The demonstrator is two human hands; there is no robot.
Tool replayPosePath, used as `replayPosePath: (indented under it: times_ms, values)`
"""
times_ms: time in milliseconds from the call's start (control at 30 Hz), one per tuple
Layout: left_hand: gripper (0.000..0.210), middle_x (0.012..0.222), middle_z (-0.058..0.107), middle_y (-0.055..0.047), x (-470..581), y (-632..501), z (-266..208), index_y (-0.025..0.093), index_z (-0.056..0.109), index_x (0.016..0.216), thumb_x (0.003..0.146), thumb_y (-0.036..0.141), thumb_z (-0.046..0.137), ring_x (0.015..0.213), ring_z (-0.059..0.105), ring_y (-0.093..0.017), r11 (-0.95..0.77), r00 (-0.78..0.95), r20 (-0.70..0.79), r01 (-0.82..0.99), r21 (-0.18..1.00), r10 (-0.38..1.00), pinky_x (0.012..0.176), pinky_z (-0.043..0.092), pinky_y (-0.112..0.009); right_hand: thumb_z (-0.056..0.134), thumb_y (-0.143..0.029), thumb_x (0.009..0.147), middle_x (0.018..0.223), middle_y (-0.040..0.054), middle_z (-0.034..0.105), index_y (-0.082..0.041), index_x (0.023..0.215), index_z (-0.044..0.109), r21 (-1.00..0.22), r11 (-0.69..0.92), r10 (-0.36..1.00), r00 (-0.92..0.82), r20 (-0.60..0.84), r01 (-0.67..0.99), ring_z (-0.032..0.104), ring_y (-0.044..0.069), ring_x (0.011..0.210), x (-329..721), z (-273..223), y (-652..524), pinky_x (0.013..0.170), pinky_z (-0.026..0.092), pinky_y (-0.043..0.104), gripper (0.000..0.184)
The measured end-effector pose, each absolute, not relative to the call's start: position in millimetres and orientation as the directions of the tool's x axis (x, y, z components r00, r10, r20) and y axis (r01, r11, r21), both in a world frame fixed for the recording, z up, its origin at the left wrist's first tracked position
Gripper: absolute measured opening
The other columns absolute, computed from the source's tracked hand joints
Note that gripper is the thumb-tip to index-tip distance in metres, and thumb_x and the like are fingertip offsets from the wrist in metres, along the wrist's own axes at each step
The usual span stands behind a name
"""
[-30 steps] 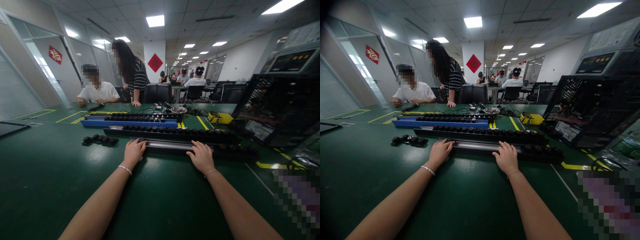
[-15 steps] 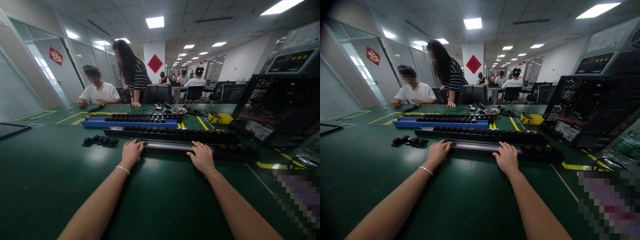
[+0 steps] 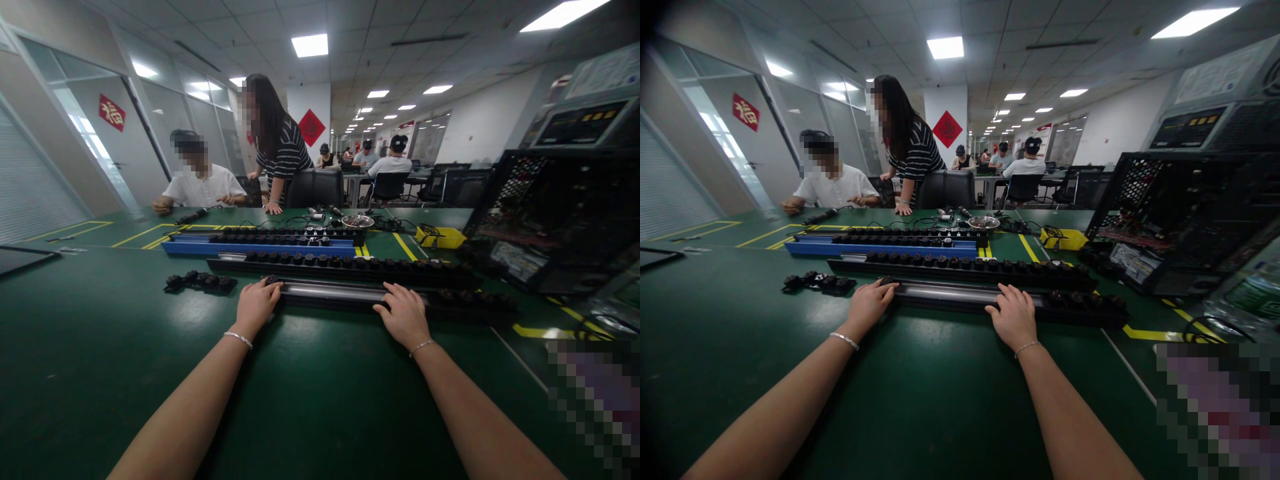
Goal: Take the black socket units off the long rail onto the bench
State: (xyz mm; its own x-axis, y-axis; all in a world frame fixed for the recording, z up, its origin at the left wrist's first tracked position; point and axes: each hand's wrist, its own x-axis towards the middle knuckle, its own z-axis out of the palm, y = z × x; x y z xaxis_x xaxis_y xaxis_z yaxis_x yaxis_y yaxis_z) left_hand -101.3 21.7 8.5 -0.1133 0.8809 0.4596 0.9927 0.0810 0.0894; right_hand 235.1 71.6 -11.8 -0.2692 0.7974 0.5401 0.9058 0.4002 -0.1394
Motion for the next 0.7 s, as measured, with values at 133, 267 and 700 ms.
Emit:
replayPosePath:
  times_ms: [133, 267, 700]
  values:
    - [0.036, 0.113, 0.066, -0.004, -109, 22, 7, 0.028, 0.067, 0.109, 0.09, 0.034, 0.037, 0.108, 0.059, -0.021, 0.093, -0.131, 0.444, 0.99, 0.106, 0.886, 0.091, 0.045, -0.032, 0.05, -0.037, 0.08, 0.126, 0.0066, 0.057, -0.021, 0.075, 0.062, -0.137, 0.403, 0.793, -0.27, 0.547, 0.905, 0.046, 0.025, 0.12, 235, -13, 72, 0.1, 0.028, 0.048, 0.021]
    - [0.037, 0.114, 0.065, -0.003, -112, 22, 7, 0.029, 0.067, 0.109, 0.09, 0.036, 0.037, 0.106, 0.059, -0.021, 0.118, -0.164, 0.436, 0.984, 0.133, 0.885, 0.089, 0.047, -0.03, 0.05, -0.038, 0.081, 0.125, 0.0064, 0.058, -0.021, 0.075, 0.062, -0.127, 0.398, 0.792, -0.27, 0.547, 0.909, 0.046, 0.025, 0.119, 235, -12, 71, 0.099, 0.028, 0.047, 0.021]
    - [0.035, 0.118, 0.063, 0.0, -118, 18, 10, 0.03, 0.067, 0.108, 0.089, 0.034, 0.038, 0.104, 0.06, -0.019, 0.147, -0.213, 0.433, 0.973, 0.18, 0.876, 0.091, 0.046, -0.028, 0.051, -0.037, 0.08, 0.125, 0.0068, 0.058, -0.021, 0.074, 0.062, -0.132, 0.405, 0.785, -0.271, 0.557, 0.905, 0.047, 0.025, 0.118, 236, -13, 72, 0.099, 0.029, 0.048, 0.021]
